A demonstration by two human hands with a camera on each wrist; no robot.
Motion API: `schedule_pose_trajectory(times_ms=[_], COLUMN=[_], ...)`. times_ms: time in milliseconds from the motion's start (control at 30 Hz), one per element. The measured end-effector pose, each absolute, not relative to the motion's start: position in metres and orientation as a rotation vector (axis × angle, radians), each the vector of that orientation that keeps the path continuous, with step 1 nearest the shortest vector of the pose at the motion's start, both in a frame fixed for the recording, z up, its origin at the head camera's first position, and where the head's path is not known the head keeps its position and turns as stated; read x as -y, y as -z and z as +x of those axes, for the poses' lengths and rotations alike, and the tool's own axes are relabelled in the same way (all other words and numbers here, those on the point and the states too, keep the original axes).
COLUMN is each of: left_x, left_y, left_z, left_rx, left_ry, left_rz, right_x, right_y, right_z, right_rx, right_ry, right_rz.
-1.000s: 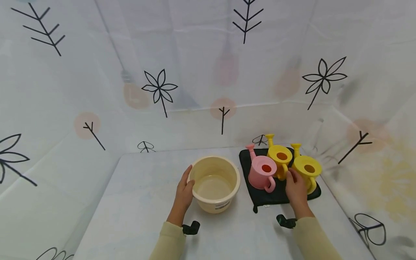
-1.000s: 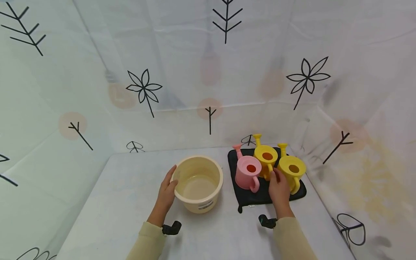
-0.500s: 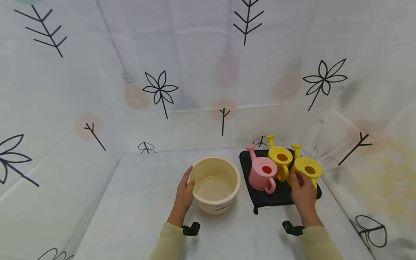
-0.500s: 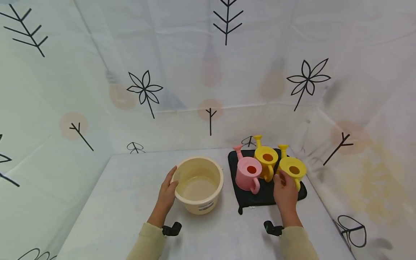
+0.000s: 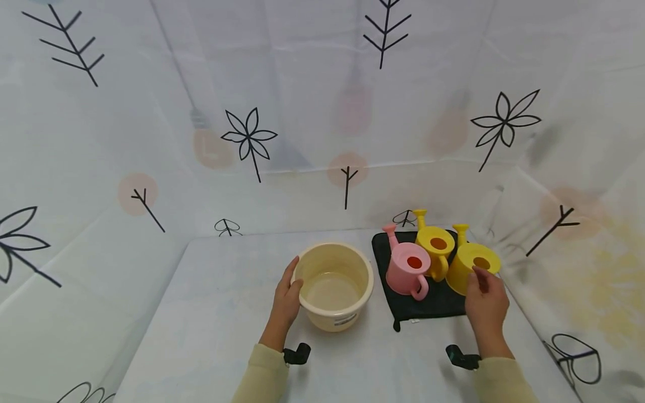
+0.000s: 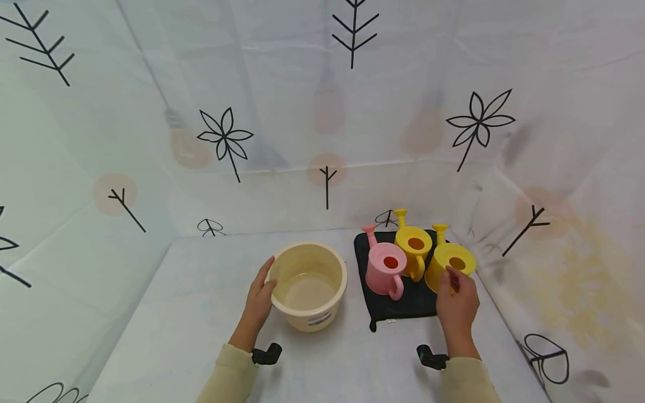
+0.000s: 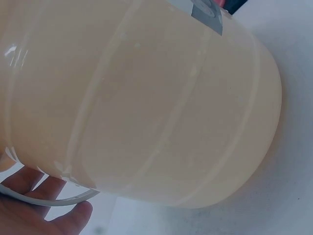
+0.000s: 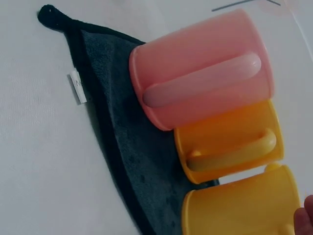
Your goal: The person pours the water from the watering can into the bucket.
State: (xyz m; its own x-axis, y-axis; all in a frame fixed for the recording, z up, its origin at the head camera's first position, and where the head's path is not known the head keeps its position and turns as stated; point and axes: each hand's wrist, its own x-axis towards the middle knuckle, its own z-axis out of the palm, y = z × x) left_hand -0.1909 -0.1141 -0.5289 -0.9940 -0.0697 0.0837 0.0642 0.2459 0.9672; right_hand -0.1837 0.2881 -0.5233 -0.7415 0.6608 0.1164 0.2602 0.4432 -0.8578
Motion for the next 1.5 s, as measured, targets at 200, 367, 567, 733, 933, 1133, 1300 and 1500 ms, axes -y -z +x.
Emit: schedule_pose_trajectory(times_ms=[200, 367, 567, 733, 933, 1133, 1300, 1500], left_x=[0.115, 0.115, 0.115, 0.114, 0.113, 0.113, 0.112, 0.112], left_y=[0.528, 0.528, 0.529, 0.530, 0.531, 0.533, 0.532, 0.530], left_z=[-0.193, -0.192, -0.191, -0.191, -0.192, -0.193, -0.192, -0.192], left_rx=[2.389, 2.395, 2.385, 2.379, 2.390, 2.393, 2.392, 2.399], left_ry=[1.866, 1.860, 1.884, 1.892, 1.879, 1.895, 1.898, 1.898], left_rz=[0.011, 0.022, 0.007, 0.003, 0.013, 0.019, 0.017, 0.021], right_x=[-0.290, -0.296, -0.304, -0.312, -0.317, -0.321, -0.324, -0.332], right_y=[0.525, 0.530, 0.535, 0.539, 0.543, 0.548, 0.553, 0.555], right_z=[-0.180, -0.179, -0.180, -0.181, -0.182, -0.182, -0.185, -0.191], right_rx=[2.128, 2.065, 2.057, 2.095, 2.108, 2.097, 2.086, 2.045], right_ry=[-1.161, -1.117, -1.193, -1.263, -1.339, -1.414, -1.430, -1.478], right_rz=[-0.809, -0.803, -0.867, -0.970, -1.067, -1.123, -1.149, -1.167])
